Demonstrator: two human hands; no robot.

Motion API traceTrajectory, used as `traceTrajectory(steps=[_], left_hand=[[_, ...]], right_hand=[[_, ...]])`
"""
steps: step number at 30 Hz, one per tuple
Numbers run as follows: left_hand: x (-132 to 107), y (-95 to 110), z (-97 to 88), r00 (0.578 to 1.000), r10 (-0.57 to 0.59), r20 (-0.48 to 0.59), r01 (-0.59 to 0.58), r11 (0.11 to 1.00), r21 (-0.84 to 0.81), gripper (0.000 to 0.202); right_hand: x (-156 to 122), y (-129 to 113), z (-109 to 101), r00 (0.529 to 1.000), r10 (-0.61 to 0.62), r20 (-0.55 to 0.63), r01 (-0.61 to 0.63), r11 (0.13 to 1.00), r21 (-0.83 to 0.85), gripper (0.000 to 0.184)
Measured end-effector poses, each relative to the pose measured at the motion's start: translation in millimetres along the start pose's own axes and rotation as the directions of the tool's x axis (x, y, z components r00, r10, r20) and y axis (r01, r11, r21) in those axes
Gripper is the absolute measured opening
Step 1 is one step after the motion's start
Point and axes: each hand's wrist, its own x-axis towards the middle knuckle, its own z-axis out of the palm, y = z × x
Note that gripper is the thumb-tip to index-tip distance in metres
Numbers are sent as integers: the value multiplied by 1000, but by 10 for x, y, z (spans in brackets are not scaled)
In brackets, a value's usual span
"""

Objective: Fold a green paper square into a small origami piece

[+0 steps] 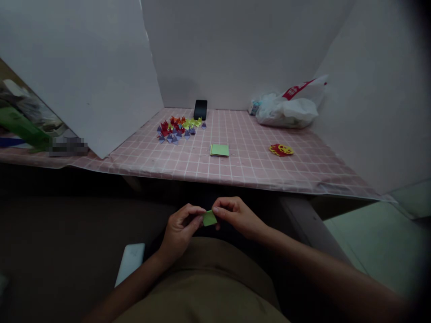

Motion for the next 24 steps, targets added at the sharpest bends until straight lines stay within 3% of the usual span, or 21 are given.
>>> traceTrajectory(steps=[6,14,21,24], left_hand=[[8,24,0,999,45,-2,-45,999,10,6],[19,60,29,991,-113,-64,111,993,-37,7],[22,71,41,967,-229,110,238,968,-77,9],[50,61,36,955,-295,39,297,947,-124,11]], right_hand=[[-5,-11,6,1000,18,10,-18,1000,-6,25],[6,-2,36,1000,18,-13,-18,1000,18,21],[24,60,44,998,56,-29,-55,998,22,21],[34,57,32,1000,8,-29,-6,995,98,17]])
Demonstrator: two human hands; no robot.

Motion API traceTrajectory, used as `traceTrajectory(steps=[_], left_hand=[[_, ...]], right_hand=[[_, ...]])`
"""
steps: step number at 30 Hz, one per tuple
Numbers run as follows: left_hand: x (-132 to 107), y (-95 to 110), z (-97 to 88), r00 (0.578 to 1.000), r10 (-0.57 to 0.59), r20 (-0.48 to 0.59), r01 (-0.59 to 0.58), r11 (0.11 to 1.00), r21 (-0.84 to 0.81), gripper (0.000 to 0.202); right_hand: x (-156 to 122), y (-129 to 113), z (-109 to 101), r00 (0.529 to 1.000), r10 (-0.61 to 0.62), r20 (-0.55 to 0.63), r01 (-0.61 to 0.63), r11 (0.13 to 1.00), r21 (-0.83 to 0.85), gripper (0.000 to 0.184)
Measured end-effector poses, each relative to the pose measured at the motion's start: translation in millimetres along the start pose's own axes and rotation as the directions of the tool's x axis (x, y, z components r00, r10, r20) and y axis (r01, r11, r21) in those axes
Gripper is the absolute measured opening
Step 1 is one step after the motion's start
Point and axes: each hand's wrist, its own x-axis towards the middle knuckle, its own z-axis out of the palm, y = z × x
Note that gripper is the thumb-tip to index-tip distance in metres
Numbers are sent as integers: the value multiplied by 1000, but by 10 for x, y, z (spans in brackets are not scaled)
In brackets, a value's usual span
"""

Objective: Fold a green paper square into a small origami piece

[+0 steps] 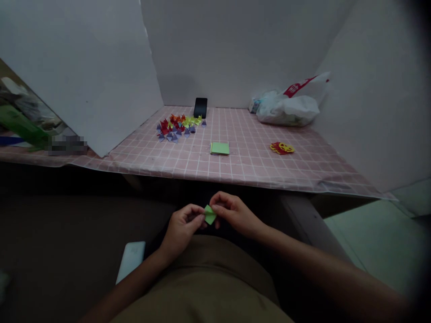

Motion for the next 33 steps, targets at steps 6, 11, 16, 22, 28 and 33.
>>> traceTrajectory(steps=[6,11,16,22,28,33], left_hand=[[36,-41,-29,998,-53,-42,46,989,-140,17],[27,-31,-13,997,-75,14,76,970,-232,26],[12,-13,0,996,-77,36,83,969,-232,26],[16,-24,-7,997,-69,30,74,970,-233,24],[18,-28,3,997,-75,34,81,966,-247,24],[13,-3,8,996,-88,27,92,965,-246,24]], right_hand=[[13,-4,-9,997,1,73,-2,1000,14,18],[8,39,4,998,62,-18,-60,994,94,16],[10,66,5,993,108,-48,-99,983,157,20],[14,90,15,989,140,-57,-125,969,212,18],[20,102,24,985,163,-52,-146,960,239,20],[23,113,26,983,174,-55,-155,955,252,19]])
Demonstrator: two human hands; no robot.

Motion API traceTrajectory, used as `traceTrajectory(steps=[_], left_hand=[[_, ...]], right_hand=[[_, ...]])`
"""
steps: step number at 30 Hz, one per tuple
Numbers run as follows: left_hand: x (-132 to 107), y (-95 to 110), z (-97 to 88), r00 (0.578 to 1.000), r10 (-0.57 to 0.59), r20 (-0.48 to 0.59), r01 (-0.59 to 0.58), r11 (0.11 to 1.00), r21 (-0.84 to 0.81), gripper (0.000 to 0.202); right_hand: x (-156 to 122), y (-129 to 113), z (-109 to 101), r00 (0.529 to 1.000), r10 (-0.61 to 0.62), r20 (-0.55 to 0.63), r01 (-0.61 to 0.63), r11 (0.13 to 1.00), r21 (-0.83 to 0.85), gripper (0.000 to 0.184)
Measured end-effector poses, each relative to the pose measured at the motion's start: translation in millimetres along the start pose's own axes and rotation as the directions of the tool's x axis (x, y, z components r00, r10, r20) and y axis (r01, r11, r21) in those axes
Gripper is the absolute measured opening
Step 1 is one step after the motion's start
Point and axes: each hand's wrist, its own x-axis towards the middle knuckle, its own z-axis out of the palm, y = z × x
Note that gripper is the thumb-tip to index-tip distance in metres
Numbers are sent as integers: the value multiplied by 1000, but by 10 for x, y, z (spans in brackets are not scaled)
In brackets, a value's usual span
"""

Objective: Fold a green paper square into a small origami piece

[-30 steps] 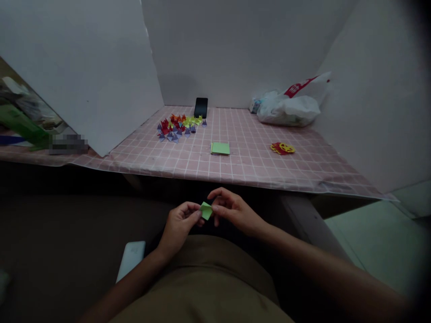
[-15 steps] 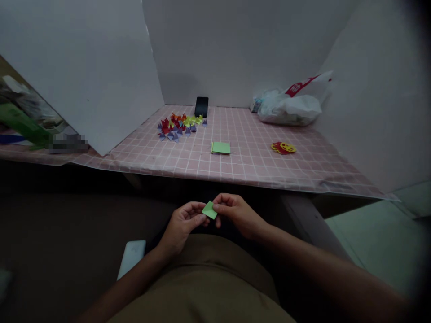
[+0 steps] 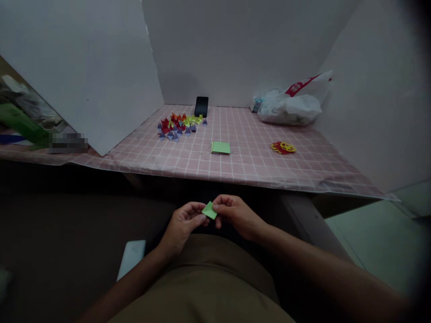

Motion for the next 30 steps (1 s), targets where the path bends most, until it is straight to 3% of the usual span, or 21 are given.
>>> traceTrajectory(steps=[10,17,26,30], left_hand=[[8,-36,-16,1000,-2,6,2,1000,25,24],[25,-34,-4,1000,-8,-5,9,994,105,19],[24,-75,-31,998,18,-63,-11,993,115,18],[26,-79,-24,996,25,-89,-18,996,82,18]], right_hand=[[5,13,0,1000,23,-8,-23,1000,17,20],[-7,50,52,995,-88,-53,78,983,-166,18],[-11,66,56,995,-87,58,94,988,-125,24],[-10,59,57,995,-81,55,88,986,-140,24]])
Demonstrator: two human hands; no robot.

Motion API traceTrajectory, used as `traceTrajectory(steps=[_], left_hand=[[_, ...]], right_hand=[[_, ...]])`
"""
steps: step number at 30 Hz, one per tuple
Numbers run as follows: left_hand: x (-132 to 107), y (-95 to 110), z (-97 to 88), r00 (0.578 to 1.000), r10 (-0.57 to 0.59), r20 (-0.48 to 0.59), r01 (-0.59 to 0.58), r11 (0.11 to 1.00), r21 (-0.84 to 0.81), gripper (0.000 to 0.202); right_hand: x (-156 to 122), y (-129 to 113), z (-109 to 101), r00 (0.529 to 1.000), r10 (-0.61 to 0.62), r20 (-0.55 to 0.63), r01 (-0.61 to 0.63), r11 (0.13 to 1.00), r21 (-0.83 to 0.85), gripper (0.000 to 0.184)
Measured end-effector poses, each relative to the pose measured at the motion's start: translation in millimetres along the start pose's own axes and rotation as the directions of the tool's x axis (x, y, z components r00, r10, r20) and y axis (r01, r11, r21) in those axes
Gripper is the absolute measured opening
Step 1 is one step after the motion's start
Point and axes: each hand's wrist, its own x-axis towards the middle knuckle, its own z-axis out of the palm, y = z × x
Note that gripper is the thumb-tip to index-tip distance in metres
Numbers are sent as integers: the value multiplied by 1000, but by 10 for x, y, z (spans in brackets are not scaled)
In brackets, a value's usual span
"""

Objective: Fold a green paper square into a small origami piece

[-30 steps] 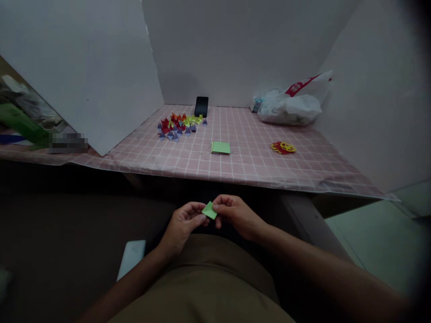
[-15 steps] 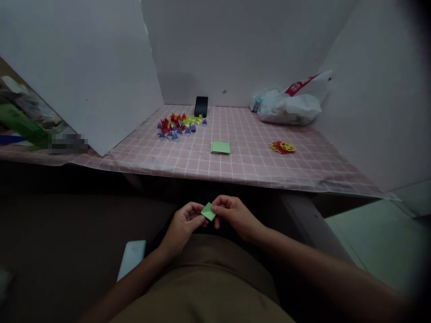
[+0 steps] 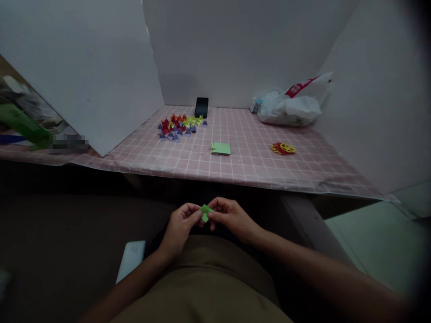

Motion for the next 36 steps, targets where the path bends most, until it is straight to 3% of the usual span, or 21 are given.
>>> traceTrajectory(steps=[18,26,36], left_hand=[[-17,16,28,1000,-11,18,9,998,65,21],[-33,34,28,999,37,-39,-32,993,117,16],[-56,48,72,996,55,-72,-41,982,183,15]], right_hand=[[-26,10,33,993,-39,-110,25,992,-123,20],[-10,17,48,998,-30,-58,24,994,-108,17],[-24,62,51,991,-86,-104,60,972,-227,17]])
